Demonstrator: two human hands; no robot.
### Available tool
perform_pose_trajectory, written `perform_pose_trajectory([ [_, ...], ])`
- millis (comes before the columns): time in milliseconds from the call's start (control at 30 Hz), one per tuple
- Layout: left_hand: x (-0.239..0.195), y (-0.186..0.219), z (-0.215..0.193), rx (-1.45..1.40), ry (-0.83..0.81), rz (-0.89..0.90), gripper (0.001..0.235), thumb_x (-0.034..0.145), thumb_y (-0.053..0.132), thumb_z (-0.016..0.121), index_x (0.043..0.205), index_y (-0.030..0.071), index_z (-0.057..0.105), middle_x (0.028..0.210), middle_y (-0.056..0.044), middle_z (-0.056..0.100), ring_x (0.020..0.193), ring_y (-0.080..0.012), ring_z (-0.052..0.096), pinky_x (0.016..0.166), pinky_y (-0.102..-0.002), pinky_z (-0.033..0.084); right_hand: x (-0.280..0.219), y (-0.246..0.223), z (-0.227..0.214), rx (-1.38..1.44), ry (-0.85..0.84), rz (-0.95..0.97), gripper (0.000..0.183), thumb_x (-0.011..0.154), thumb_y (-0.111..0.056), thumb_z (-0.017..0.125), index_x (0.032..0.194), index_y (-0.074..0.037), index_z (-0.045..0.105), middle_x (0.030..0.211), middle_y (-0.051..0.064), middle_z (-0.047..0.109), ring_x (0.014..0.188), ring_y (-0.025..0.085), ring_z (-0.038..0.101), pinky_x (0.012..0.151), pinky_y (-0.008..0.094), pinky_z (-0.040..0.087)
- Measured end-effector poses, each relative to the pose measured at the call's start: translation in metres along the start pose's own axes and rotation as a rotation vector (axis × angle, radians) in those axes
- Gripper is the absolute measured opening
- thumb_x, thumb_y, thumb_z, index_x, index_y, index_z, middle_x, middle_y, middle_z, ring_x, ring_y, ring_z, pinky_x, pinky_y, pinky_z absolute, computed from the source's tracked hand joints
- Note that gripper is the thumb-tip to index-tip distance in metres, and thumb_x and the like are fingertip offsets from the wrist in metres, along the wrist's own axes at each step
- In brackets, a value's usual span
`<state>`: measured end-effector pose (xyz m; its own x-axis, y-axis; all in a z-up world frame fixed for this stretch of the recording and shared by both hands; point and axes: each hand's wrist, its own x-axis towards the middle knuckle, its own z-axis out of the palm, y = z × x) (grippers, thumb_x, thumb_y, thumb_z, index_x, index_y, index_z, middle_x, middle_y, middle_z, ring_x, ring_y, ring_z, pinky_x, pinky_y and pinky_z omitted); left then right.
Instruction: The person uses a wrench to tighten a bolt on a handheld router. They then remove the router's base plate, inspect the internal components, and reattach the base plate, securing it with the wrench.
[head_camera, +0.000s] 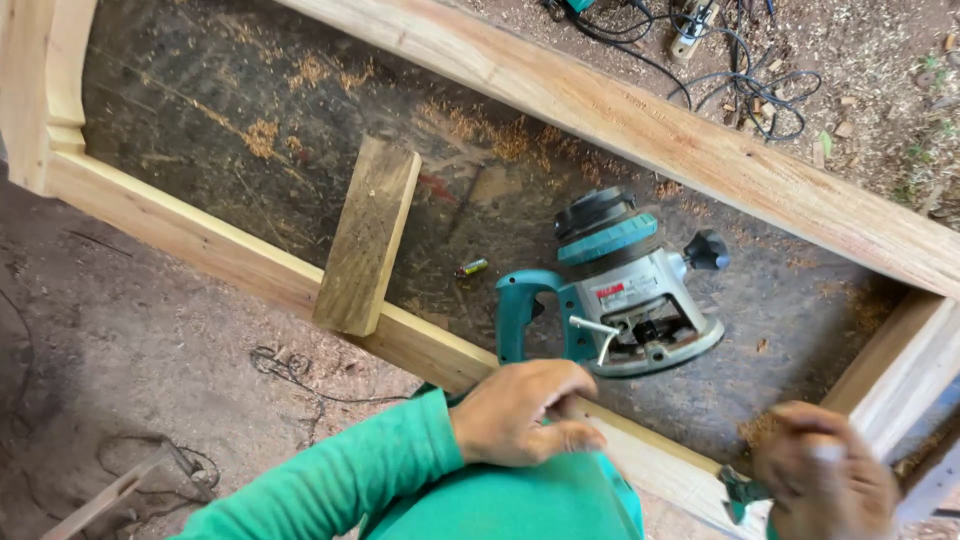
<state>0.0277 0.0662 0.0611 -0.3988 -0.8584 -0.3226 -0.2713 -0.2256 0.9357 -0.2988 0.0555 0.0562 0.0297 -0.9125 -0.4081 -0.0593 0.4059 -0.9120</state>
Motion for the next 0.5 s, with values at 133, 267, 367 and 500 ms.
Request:
perform_pose_trajectory([
  [133,0.008,0.022,0.030,0.065,-0.208,0.296,0.080,0.082,0.062,0.055,0.141,0.008,0.049,0.137,-0.020,0.058,0.120,-0.0355,0.061,0.101,-0.047,0.053,0.008,-0.071,0.046,0.407,-0.286,-0.058,0.037,0.109,-0.058,0.072,0.102,-0.022,0.074,0.056,-0.008,0.037,0.043,0.004,0.032,0.043,0.025,0.026],
  [267,-0.001,0.019,0.050,-0.006,0.079,0.459,0.041,0.095,0.018,0.062,0.128,0.002,0.044,0.115,-0.016,0.057,0.099,-0.0335,0.057,0.091,-0.043,0.048,0.003,-0.080,0.118,0.531,-0.289,-0.173,0.047,0.100,-0.065,0.071,0.096,-0.019,0.069,0.062,-0.008,0.035,0.048,0.005,0.030,0.045,0.024,0.025],
  [367,-0.018,0.003,0.041,-0.148,0.183,0.304,0.016,0.097,0.003,0.059,0.112,0.006,0.055,0.096,-0.010,0.057,0.078,-0.0260,0.055,0.070,-0.037,0.047,0.011,-0.042,0.118,0.319,-0.298,-0.317,0.057,0.104,-0.062,0.054,0.121,-0.008,0.057,0.100,0.008,0.049,0.092,0.021,0.047,0.088,0.038,0.034],
  [500,-0.031,-0.012,0.024,0.009,0.488,0.288,0.014,0.101,0.015,0.055,0.093,0.005,0.058,0.078,-0.008,0.054,0.055,-0.0234,0.049,0.051,-0.037,0.041,0.041,-0.007,0.104,-1.105,-0.250,-0.859,0.050,0.084,-0.020,0.076,0.133,-0.021,0.065,0.145,0.001,0.061,0.144,0.026,0.043,0.129,0.053,0.024],
])
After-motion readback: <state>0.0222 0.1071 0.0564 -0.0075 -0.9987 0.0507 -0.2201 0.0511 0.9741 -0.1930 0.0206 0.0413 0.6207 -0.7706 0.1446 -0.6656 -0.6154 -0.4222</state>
